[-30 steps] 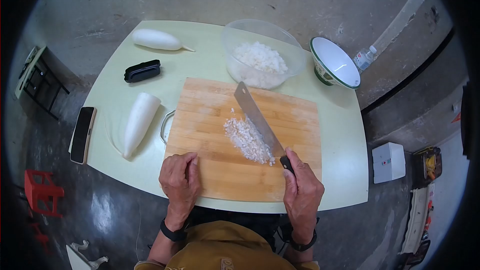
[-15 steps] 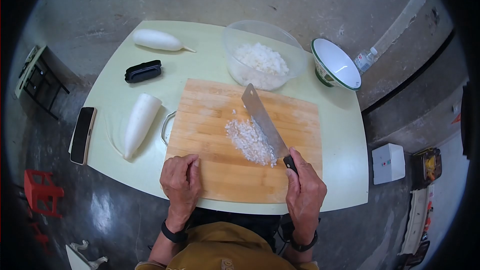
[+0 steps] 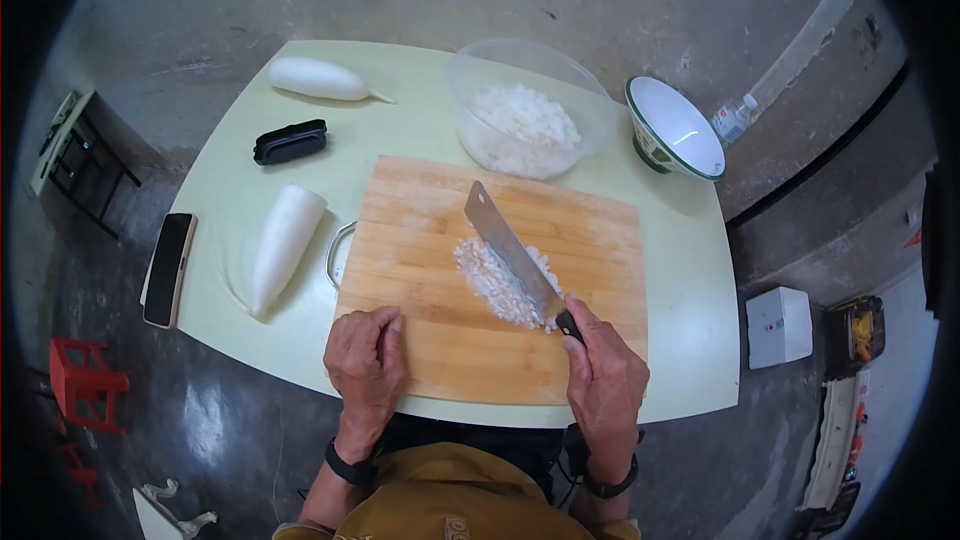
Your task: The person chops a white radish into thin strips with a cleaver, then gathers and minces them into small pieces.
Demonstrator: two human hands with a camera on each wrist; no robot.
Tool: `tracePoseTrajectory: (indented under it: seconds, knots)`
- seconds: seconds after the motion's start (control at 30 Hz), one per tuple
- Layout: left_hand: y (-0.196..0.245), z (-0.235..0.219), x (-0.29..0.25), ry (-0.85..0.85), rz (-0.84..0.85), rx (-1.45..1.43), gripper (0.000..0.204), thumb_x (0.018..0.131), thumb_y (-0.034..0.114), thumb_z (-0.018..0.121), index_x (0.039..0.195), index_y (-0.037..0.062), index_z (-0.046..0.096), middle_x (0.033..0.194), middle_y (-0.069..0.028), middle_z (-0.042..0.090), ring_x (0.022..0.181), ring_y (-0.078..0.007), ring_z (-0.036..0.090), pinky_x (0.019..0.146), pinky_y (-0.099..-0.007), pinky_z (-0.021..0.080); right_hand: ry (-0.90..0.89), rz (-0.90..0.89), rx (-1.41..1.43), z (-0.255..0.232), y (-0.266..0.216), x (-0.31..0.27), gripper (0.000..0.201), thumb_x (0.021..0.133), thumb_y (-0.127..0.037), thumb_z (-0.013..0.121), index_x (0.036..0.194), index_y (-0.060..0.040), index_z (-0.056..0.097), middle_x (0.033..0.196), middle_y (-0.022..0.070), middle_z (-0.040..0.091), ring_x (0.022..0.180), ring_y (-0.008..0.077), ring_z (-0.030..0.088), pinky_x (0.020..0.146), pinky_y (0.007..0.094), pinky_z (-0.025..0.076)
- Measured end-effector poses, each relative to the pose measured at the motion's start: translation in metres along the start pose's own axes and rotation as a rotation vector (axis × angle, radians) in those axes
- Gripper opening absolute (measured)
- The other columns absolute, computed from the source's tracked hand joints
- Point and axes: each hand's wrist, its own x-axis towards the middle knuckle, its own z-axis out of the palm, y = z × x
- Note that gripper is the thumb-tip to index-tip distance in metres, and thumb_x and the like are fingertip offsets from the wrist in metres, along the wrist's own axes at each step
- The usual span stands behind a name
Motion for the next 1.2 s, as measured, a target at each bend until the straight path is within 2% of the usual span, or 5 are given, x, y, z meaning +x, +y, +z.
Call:
tracePoseTrajectory:
  seconds: [0.07, 0.13, 0.97, 1.03, 1.2]
  knots:
    - [0.000, 0.000, 0.000, -0.002, 0.001, 0.006, 0.016, 0.077, -0.004, 0.070, 0.091, 0.0028, 0.068, 0.071, -0.0103, 0.056, 0.067, -0.0289, 0.054, 0.063, -0.0379, 0.044, -0.026, 0.008, -0.047, -0.002, 0.003, 0.000, 0.041, 0.085, 0.005, 0.061, 0.126, -0.0019, 0.064, 0.100, 0.0196, 0.070, 0.087, 0.0323, 0.070, 0.079, 0.0343, 0.054]
    - [0.000, -0.001, 0.000, -0.013, 0.002, 0.012, 0.016, 0.077, -0.004, 0.071, 0.091, 0.0028, 0.067, 0.071, -0.0103, 0.056, 0.067, -0.0289, 0.054, 0.063, -0.0379, 0.044, 0.047, -0.068, -0.007, -0.004, 0.009, -0.005, 0.043, 0.085, 0.004, 0.063, 0.127, -0.0045, 0.065, 0.089, 0.0177, 0.067, 0.073, 0.0329, 0.065, 0.065, 0.0374, 0.052]
    - [0.001, 0.000, 0.000, 0.007, 0.007, 0.003, 0.016, 0.076, -0.003, 0.071, 0.090, 0.0033, 0.067, 0.073, -0.0105, 0.059, 0.069, -0.0290, 0.057, 0.064, -0.0376, 0.046, 0.097, -0.095, 0.041, 0.001, 0.010, 0.003, 0.041, 0.085, 0.002, 0.063, 0.126, -0.0048, 0.065, 0.090, 0.0179, 0.068, 0.075, 0.0322, 0.066, 0.066, 0.0360, 0.052]
    - [0.000, 0.000, 0.000, 0.005, 0.005, 0.003, 0.016, 0.076, -0.003, 0.071, 0.090, 0.0032, 0.067, 0.073, -0.0106, 0.059, 0.069, -0.0290, 0.057, 0.064, -0.0376, 0.046, -0.019, 0.023, 0.013, 0.003, 0.009, 0.005, 0.042, 0.085, 0.005, 0.063, 0.127, -0.0026, 0.064, 0.104, 0.0217, 0.069, 0.093, 0.0325, 0.070, 0.082, 0.0343, 0.054]
    - [0.001, -0.002, 0.001, -0.010, 0.002, 0.007, 0.015, 0.076, -0.003, 0.071, 0.090, 0.0030, 0.067, 0.072, -0.0103, 0.058, 0.067, -0.0288, 0.055, 0.063, -0.0380, 0.045, 0.055, -0.082, -0.007, -0.002, 0.013, -0.001, 0.040, 0.086, 0.002, 0.063, 0.126, -0.0038, 0.065, 0.092, 0.0195, 0.068, 0.076, 0.0328, 0.067, 0.068, 0.0357, 0.053]
